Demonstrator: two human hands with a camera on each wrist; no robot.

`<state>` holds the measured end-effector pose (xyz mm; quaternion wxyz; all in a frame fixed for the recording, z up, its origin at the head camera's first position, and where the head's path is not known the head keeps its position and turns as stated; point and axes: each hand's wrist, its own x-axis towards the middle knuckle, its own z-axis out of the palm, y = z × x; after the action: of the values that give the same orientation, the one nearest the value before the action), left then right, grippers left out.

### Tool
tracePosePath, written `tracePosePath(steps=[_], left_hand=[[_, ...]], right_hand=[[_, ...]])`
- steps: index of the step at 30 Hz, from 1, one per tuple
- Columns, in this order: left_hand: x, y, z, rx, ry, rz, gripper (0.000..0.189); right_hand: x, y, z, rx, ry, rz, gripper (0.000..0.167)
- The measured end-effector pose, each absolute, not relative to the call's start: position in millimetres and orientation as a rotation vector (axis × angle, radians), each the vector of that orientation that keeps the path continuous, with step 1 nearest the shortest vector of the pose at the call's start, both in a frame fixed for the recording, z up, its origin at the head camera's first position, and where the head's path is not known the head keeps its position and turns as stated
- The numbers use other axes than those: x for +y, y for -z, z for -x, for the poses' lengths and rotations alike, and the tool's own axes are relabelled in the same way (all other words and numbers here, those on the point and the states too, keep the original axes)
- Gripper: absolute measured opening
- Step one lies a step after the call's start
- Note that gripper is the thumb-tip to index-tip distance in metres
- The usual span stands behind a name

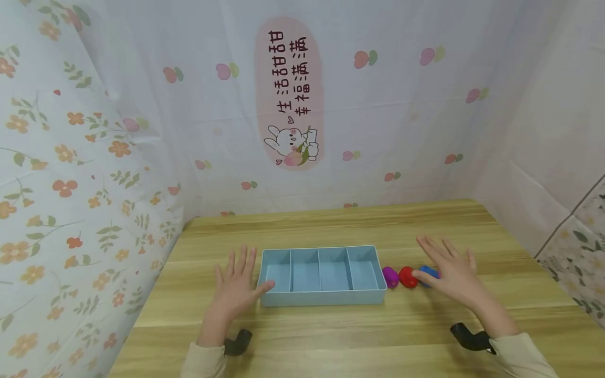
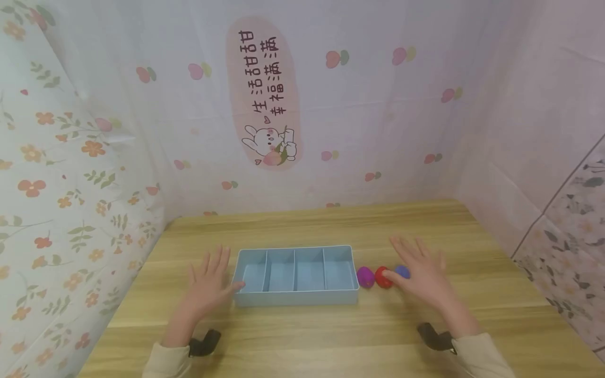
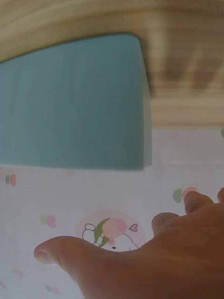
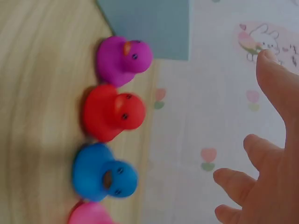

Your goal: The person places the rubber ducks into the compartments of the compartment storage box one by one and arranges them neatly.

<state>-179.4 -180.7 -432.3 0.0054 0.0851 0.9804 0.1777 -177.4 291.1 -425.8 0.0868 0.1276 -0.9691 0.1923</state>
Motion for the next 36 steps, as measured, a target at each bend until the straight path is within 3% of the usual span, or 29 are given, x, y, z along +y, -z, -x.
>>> tracePosePath(steps=[21,36], left_hand=[[-176.9,459.9,173.5,3.048,-0.695,-0.362,0.099],[-174.2,468.5,170.7,3.047,-0.818,-0.367,0.094]], right_hand=[[338.4,468.5,173.5,-2.762,-0.657,-0.247,0.062],[356.3,486.1,170.3,-2.816,-0.74,-0.144,0.06]])
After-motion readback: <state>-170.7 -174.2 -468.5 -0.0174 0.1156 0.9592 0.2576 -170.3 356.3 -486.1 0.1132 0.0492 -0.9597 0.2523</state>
